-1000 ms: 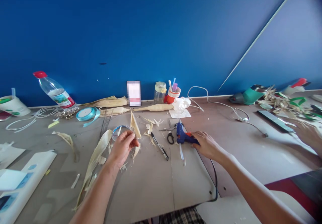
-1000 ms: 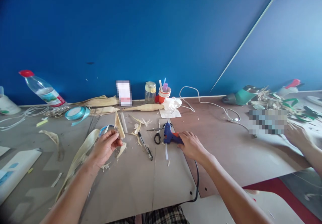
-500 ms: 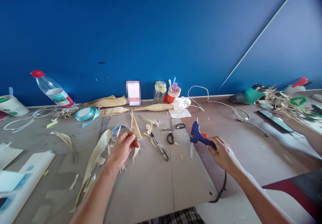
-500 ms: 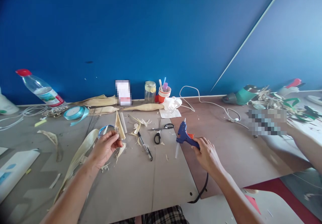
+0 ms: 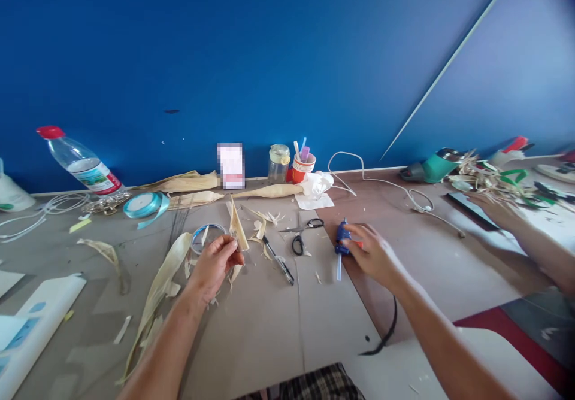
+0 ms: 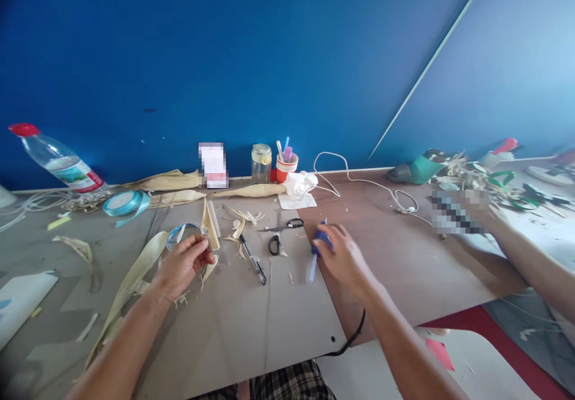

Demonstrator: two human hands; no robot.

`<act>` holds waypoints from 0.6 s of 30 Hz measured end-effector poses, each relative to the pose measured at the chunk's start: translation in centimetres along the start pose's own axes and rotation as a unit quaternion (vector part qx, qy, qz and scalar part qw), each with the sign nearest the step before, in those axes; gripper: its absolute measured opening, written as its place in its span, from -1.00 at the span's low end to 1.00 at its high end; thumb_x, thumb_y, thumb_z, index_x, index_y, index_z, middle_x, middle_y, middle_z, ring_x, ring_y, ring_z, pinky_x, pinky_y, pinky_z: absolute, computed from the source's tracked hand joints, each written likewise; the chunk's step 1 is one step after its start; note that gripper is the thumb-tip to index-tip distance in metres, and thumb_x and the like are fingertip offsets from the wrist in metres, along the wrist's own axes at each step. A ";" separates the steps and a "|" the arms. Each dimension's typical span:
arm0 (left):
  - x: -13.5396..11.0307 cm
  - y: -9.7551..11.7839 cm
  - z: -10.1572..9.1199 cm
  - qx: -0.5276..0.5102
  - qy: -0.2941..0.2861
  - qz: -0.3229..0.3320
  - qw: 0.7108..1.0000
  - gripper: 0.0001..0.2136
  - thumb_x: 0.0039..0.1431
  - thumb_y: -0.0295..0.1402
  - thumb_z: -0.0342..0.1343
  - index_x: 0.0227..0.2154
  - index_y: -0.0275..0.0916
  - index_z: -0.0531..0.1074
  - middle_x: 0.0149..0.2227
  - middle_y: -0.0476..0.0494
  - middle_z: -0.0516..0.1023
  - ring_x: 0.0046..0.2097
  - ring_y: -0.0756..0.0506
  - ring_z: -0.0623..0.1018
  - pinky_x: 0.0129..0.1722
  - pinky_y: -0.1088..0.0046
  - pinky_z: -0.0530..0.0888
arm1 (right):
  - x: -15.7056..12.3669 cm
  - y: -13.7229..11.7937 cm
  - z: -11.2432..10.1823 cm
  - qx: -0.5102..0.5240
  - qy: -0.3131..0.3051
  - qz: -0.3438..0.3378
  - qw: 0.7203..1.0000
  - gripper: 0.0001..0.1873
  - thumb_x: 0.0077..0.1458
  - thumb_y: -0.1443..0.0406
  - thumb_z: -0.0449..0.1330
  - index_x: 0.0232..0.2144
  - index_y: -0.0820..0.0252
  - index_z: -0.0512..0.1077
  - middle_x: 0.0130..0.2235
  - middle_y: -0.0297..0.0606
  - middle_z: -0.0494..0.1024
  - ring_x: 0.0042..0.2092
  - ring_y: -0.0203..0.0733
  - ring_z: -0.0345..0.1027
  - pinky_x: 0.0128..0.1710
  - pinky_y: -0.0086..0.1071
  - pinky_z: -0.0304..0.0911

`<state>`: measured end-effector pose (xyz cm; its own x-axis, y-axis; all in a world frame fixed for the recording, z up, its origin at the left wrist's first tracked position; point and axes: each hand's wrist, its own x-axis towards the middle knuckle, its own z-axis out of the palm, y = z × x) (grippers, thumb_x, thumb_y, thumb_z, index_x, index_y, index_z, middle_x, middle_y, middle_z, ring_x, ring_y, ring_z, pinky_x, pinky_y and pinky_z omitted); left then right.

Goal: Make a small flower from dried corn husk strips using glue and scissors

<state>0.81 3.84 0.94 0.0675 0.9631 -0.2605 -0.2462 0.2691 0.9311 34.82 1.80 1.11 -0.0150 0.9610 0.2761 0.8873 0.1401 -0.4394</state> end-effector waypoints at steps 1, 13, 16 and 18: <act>0.0 -0.1 0.0 0.002 -0.001 -0.001 1.000 -0.78 -0.09 -0.24 0.22 -0.50 -0.25 0.32 -0.60 0.06 0.43 -0.52 0.04 0.43 -0.43 0.52 0.37 | 0.7 -1.6 0.3 -0.001 -0.037 -0.007 0.999 -0.62 0.12 0.16 0.00 -0.05 0.18 0.32 -0.05 -0.12 0.39 -0.06 -0.11 0.29 -0.09 -0.29 0.21; 0.2 -0.4 -0.1 -0.008 -0.009 -0.004 1.000 -0.80 -0.10 -0.26 0.21 -0.52 -0.25 0.32 -0.62 0.06 0.41 -0.54 0.03 0.44 -0.46 0.51 0.37 | 4.6 -6.7 3.8 -0.186 -0.236 -0.039 0.953 -0.27 -0.10 -0.05 0.18 0.06 0.21 0.25 -0.02 0.00 0.39 0.07 0.12 0.11 -0.02 -0.18 -0.04; 0.2 -0.3 0.0 -0.010 -0.007 -0.007 1.000 -0.80 -0.11 -0.26 0.21 -0.53 -0.24 0.33 -0.62 0.05 0.41 -0.54 0.03 0.43 -0.46 0.51 0.37 | 4.8 -6.8 3.8 -0.183 -0.253 -0.022 0.950 -0.43 -0.01 0.00 0.12 0.01 0.14 0.29 -0.06 -0.07 0.42 0.04 0.08 0.17 -0.07 -0.20 -0.01; 0.1 -0.3 0.1 -0.014 -0.007 -0.010 1.000 -0.82 -0.12 -0.27 0.21 -0.54 -0.23 0.34 -0.62 0.04 0.41 -0.54 0.02 0.43 -0.47 0.51 0.37 | 5.0 -7.0 3.9 -0.194 -0.252 0.002 0.948 -0.52 0.04 0.03 0.08 -0.05 0.14 0.33 -0.08 -0.07 0.44 0.02 0.08 0.21 -0.07 -0.18 0.00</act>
<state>0.95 3.89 0.63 0.0855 0.9575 -0.2754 -0.2710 0.2884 0.9184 26.77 6.58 2.22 -0.1431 0.9669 -0.2111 0.9891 0.1320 -0.0656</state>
